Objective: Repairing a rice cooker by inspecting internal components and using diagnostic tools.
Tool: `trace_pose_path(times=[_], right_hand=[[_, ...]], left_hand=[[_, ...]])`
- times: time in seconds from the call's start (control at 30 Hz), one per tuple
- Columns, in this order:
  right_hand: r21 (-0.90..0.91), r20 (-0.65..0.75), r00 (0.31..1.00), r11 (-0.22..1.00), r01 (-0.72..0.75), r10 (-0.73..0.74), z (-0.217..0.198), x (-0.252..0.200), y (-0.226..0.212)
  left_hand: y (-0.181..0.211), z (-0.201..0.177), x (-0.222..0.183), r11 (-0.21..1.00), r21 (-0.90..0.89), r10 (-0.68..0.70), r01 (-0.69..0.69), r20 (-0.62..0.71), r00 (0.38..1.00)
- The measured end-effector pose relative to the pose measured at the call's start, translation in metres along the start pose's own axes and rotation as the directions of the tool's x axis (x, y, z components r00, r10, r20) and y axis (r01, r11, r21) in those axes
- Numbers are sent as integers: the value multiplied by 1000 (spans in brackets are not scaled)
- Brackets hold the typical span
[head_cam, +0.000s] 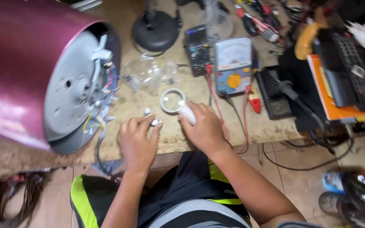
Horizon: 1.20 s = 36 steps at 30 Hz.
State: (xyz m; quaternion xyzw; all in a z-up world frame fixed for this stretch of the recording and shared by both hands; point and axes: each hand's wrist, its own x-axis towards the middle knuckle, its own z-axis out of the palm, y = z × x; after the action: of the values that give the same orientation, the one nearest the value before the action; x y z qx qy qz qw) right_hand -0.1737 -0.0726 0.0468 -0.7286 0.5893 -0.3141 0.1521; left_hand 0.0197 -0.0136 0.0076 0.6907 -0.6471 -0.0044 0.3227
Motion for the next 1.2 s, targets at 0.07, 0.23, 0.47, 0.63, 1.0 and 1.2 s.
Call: trace_pose_path(times=[0.07, 0.23, 0.47, 0.63, 1.0, 1.2], right_hand=[[-90, -36, 976, 974, 209, -213, 3, -4, 9], [-53, -386, 857, 936, 349, -342, -62, -55, 42], [107, -784, 594, 982, -156, 180, -149, -112, 138], [289, -597, 666, 894, -342, 448, -160, -99, 177], [412, -662, 603, 888, -203, 445, -144, -84, 178], [158, -661, 721, 978, -138, 209, -154, -91, 209]], left_hand=[[-4, 5, 0, 999, 20, 49, -47, -131, 990], [8, 3, -4, 980, 24, 200, -199, -173, 964], [9, 7, -10, 985, 121, 139, -122, -143, 980], [9, 12, -11, 973, 154, 202, -174, -190, 961], [15, 1, -9, 984, 177, 34, -5, -164, 986], [15, -6, -8, 985, 170, 63, -24, -225, 972]])
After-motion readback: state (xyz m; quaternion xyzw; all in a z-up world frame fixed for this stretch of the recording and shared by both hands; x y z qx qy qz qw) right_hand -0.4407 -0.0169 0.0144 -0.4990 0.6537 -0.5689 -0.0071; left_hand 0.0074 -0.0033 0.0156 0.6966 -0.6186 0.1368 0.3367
